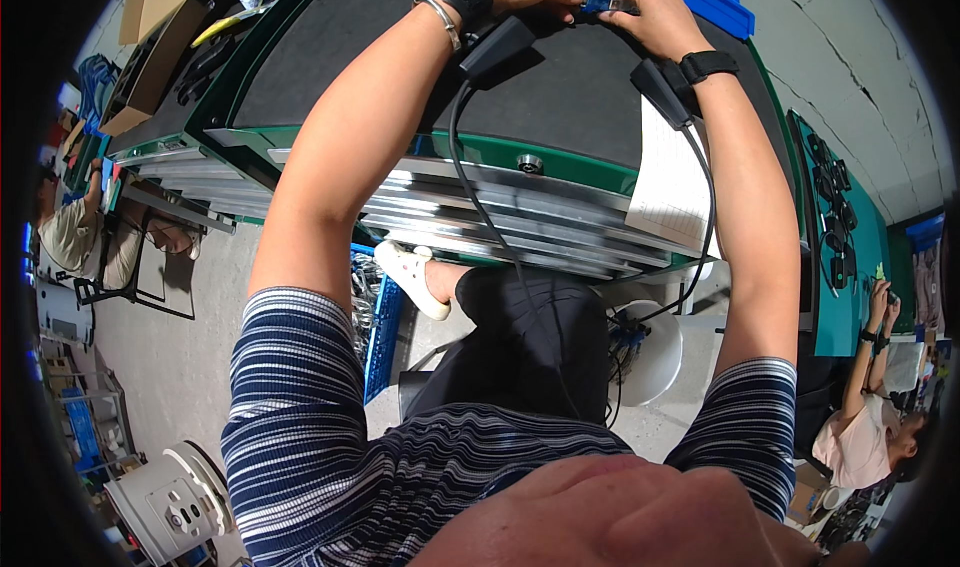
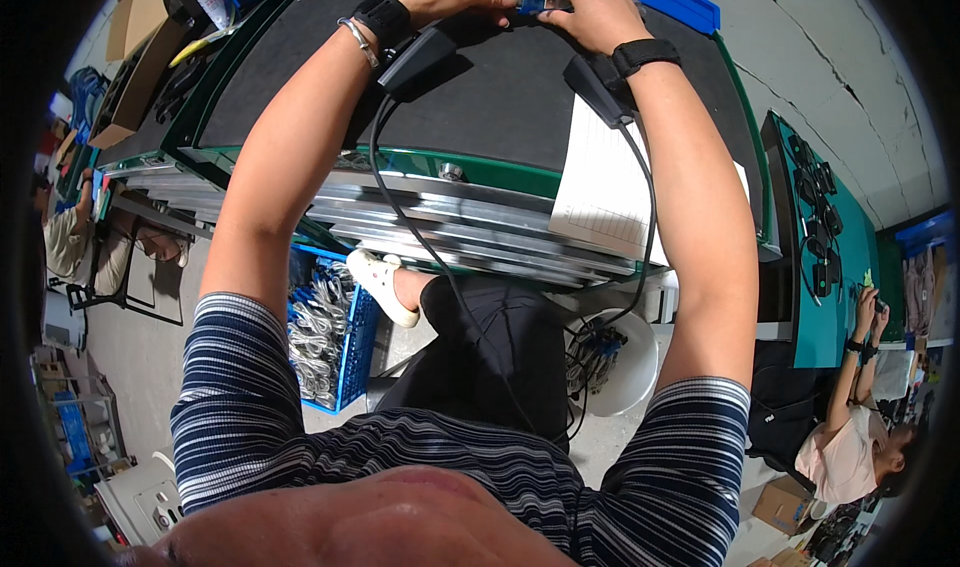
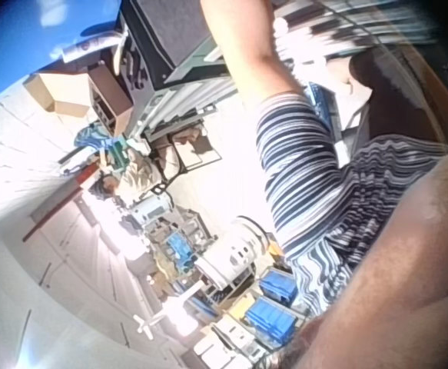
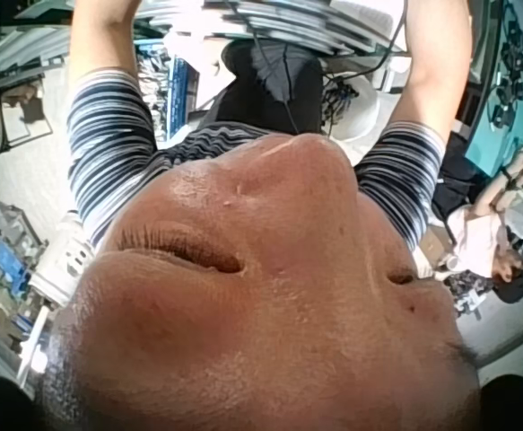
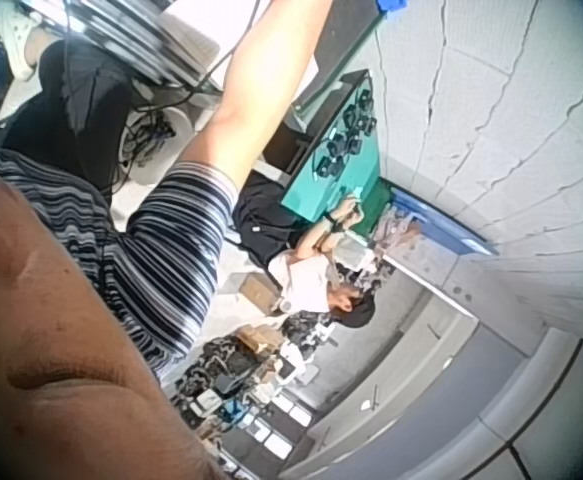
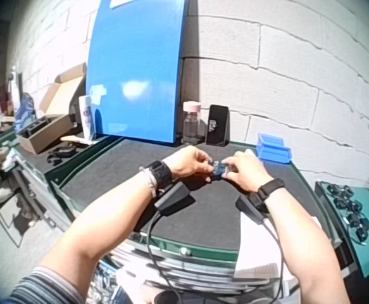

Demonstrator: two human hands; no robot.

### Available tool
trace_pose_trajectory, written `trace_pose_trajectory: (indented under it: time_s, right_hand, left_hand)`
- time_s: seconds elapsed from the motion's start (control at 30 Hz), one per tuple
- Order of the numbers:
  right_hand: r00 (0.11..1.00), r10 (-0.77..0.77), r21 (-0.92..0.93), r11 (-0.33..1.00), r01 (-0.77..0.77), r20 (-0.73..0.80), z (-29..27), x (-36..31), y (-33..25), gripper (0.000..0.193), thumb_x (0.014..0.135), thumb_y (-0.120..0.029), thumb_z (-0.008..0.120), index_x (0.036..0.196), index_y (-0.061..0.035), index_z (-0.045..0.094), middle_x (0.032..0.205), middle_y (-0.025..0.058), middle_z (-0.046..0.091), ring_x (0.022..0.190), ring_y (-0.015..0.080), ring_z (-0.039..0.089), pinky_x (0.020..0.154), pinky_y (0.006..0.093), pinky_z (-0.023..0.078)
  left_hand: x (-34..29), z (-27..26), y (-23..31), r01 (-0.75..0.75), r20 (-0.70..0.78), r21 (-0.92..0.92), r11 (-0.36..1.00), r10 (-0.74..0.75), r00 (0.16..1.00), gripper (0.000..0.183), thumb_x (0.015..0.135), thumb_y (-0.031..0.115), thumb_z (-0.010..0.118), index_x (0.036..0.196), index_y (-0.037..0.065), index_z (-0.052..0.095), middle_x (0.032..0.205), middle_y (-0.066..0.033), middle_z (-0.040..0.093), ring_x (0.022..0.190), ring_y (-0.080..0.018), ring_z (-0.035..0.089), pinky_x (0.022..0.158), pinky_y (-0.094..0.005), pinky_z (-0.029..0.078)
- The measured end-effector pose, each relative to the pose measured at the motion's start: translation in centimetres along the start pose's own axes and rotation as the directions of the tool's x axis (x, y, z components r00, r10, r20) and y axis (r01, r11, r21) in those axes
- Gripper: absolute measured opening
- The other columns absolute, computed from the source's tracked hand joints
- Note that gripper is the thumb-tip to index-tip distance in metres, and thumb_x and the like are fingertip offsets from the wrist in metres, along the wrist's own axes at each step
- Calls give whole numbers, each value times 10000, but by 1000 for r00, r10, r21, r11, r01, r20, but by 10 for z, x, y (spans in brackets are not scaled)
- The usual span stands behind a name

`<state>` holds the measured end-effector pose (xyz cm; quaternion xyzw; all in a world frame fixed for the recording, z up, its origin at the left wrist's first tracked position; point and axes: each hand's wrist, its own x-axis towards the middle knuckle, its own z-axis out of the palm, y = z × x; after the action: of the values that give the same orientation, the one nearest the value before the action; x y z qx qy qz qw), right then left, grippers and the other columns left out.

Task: Assembling electrical components and wires on a workbench.

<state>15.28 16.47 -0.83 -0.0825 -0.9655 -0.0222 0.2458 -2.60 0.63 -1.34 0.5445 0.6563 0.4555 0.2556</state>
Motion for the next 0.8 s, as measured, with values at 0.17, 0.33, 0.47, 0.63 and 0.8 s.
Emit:
trace_pose_trajectory:
  time_s: [0.17, 0.33, 0.47, 0.63, 0.8]
  right_hand:
    - [999, -35, -23, 999, 36, 42, -1, 1, -2, 302, 851, -273, 776, 1131, -163, 761, 1013, 161, 685, 1016, 380, 595, 901, 473, 504]
    - [996, -77, -2, 997, 77, 38, -3, 1, -4, 293, 854, -261, 783, 1129, -164, 761, 1013, 148, 684, 1024, 370, 588, 898, 462, 503]
    - [996, -83, -14, 996, 84, 36, -6, 1, -9, 293, 852, -265, 793, 1124, -163, 761, 1013, 137, 681, 1015, 363, 589, 890, 453, 505]
    - [997, -68, -17, 997, 69, 40, -12, 1, -15, 283, 853, -273, 792, 1110, -157, 760, 1002, 130, 673, 1005, 363, 592, 889, 453, 507]
    - [998, -57, -21, 998, 57, -17, -8, 0, -12, 262, 856, -252, 784, 1089, -137, 752, 1004, 136, 666, 1023, 369, 595, 885, 458, 506]
  left_hand:
    - [2, 1, -6, 6, 42, -76, 997, -3, 999, 163, 979, 118, 709, 1030, -33, 741, 891, -94, 762, 794, -163, 739, 717, -276, 579]
    - [2, 0, -6, 10, 50, -59, 998, -7, 999, 162, 975, 116, 715, 1037, -31, 746, 896, -91, 762, 801, -159, 740, 720, -275, 582]
    - [-2, 0, -2, 24, 55, -73, 997, -20, 998, 160, 974, 119, 716, 1032, -26, 748, 888, -91, 763, 801, -156, 740, 715, -273, 580]
    - [-5, 0, 4, 41, 13, 2, 999, -41, 999, 160, 972, 122, 718, 1032, -23, 751, 881, -98, 774, 798, -148, 740, 716, -275, 580]
    - [-8, 2, 13, -49, -38, 126, 991, 54, 998, 196, 981, 171, 717, 1031, -16, 747, 892, -82, 776, 801, -141, 735, 730, -278, 569]
